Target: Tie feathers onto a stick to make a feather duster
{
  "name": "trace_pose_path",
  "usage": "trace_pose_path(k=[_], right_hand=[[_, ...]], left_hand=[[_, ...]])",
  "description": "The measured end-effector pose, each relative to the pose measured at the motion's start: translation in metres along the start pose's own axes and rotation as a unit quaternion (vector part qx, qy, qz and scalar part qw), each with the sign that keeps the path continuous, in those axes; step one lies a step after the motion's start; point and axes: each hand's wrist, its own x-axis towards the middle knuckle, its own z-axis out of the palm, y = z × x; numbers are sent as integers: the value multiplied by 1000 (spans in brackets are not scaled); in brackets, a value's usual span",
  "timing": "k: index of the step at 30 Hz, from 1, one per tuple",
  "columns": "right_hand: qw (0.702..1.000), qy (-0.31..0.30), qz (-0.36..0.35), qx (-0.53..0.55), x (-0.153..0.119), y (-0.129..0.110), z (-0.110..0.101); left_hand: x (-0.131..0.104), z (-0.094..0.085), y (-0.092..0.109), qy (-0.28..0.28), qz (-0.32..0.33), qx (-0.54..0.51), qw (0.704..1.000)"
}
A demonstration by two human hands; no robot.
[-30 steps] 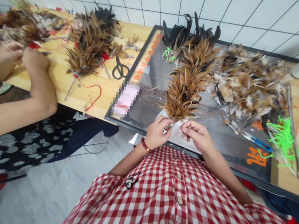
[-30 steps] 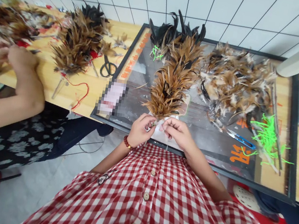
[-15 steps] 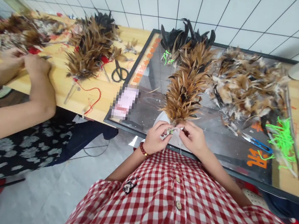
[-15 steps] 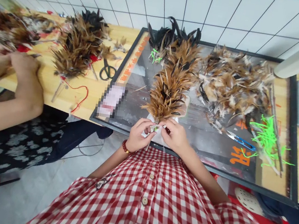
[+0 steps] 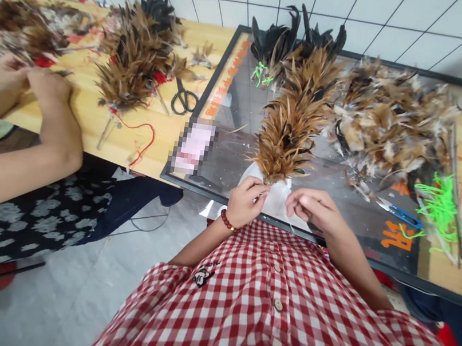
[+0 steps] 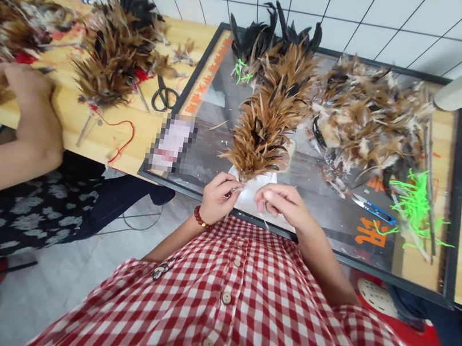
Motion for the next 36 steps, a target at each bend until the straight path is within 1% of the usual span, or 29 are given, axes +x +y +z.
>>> trace_pose_path(k=[1,3,4,6,8,10,12,13,15,18,20,21,22,23,25,26,27,28,30,31,33,36], right_hand=[[998,36,2,-60,3,4,0],[977,90,-26,-189,9,13,6],[962,101,-50,-248,12,17,11],[929,96,-96,-343,16,23,22],[900,110,-145,-395,19,24,31],[892,145,-192,-384,20,21,36],[897,172,-233,-334,19,12,34],[901,173,-250,-310,17,7,33],[909,144,-282,-270,11,-6,29],[926,55,-306,-212,-1,-23,26],[939,-7,-290,-184,-6,-28,25],[945,-16,-270,-185,-8,-27,24],[949,-4,-245,-198,-8,-25,22],[950,29,-215,-223,-7,-21,20],[942,117,-143,-281,-2,-9,15],[937,147,-104,-299,2,-2,14],[938,161,-64,-301,6,3,13],[943,161,-23,-290,9,8,13],[956,137,34,-256,17,13,17],[960,123,45,-248,20,14,19],[960,103,39,-258,25,15,23],[957,101,35,-271,28,14,23]], left_hand=[[0,-1,0,8,0,-22,1000],[0,-4,1,15,0,-62,998],[0,-5,1,14,4,-75,997],[-1,-7,1,4,26,-84,996],[-2,-8,0,-6,64,-85,994],[-3,-8,0,-10,82,-73,994],[-3,-7,0,-20,58,-42,997],[-3,-6,0,-28,39,-24,999],[-1,-3,1,-48,16,9,999],[2,1,3,-46,15,43,998],[3,3,4,-34,14,61,997],[4,3,4,-29,12,65,997],[4,3,4,-27,10,64,998],[4,2,4,-27,9,59,998],[3,0,5,-31,2,34,999],[3,-1,4,-32,-2,18,999],[3,-2,4,-32,-7,3,999],[2,-3,4,-30,-14,-9,999],[2,-4,3,-26,-18,-19,999],[1,-5,2,-29,-13,-14,999],[1,-5,2,-46,13,15,999],[3,-4,4,-74,61,82,992]])
